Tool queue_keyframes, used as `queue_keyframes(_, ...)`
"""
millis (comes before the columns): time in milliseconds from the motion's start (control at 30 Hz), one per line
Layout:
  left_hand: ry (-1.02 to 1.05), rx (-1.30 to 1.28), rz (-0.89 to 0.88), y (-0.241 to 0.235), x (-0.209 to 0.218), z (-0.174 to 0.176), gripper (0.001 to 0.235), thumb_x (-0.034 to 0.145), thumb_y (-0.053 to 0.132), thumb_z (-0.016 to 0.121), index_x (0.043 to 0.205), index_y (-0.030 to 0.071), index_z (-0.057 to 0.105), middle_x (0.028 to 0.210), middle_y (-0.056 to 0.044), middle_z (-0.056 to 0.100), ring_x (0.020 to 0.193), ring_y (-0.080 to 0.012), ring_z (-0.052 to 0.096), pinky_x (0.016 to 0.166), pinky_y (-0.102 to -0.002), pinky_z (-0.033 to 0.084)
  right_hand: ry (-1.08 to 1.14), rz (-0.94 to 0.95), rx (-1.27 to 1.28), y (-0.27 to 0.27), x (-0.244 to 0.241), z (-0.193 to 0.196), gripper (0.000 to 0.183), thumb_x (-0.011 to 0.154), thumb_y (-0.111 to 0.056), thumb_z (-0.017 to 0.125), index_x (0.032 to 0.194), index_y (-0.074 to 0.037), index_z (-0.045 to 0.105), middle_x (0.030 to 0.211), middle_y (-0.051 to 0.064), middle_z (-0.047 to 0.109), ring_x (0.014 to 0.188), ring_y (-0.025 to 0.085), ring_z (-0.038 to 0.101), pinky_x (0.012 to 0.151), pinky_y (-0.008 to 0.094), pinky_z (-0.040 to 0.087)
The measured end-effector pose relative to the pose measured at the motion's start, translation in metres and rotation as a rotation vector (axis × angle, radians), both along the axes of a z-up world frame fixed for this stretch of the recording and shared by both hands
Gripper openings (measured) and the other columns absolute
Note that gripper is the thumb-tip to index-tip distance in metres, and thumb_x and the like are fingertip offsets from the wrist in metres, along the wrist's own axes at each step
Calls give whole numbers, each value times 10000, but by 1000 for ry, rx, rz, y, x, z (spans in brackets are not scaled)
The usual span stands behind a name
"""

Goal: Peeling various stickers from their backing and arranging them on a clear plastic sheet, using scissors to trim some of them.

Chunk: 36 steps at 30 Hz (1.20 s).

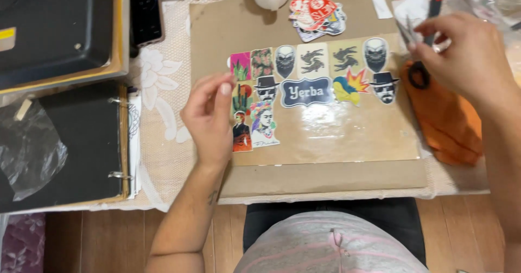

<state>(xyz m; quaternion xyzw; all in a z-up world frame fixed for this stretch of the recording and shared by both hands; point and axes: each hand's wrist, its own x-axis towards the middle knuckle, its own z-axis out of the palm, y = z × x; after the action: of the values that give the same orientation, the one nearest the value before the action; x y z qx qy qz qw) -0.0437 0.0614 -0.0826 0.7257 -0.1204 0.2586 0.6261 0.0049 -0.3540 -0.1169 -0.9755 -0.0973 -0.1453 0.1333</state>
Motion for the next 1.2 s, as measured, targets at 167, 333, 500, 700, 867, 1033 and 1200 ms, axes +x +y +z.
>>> queue_keyframes(167,240,-298,-232,-71,24,4,307,992,308,600,1116,45,698,1025,-80,726,917,-157,678,842,-271,562,231,-210,-195,2,-13,0,493,961,-386,640,1348,-83,672,1254,246,633,1019,488,648,864,561,493)
queue_keyframes(333,298,-293,-304,-93,30,-23,306,986,319,610,1129,72,721,1019,-84,746,946,-158,699,819,-271,571,529,-220,-68,34,-25,41,486,959,-306,601,1379,-64,580,1335,239,570,1100,483,598,905,600,488)
queue_keyframes(500,531,-412,-306,-84,37,-41,314,937,278,651,1113,32,733,970,-101,752,866,-139,686,765,-244,550,405,-273,-37,24,-27,28,541,831,-254,697,1344,-83,682,1147,162,745,1054,445,654,838,540,514)
queue_keyframes(700,503,-518,-424,-85,31,-44,215,893,205,745,1058,68,760,1014,-84,771,911,-148,703,801,-262,551,212,53,682,53,-46,46,516,793,84,689,1294,-17,615,1206,143,658,934,234,689,889,319,584)
queue_keyframes(867,476,-648,-490,-88,26,-41,228,916,146,739,1095,6,746,1122,-173,745,1016,-231,708,871,-315,598,200,440,774,111,-46,23,593,571,-323,946,1035,-79,670,964,53,606,806,203,629,737,294,521)
queue_keyframes(1033,494,-804,-518,-90,23,-38,246,913,113,762,1107,-35,728,1116,-228,732,1023,-313,726,876,-395,620,154,415,732,138,-55,17,413,607,-250,967,866,-51,713,869,102,688,719,281,698,659,342,576)
queue_keyframes(1200,558,-874,-533,-94,21,-46,235,897,38,758,1094,-83,713,1065,-258,733,963,-368,734,824,-457,641,282,316,836,139,-58,7,340,618,-151,958,859,-33,750,803,113,711,617,246,707,619,329,600)
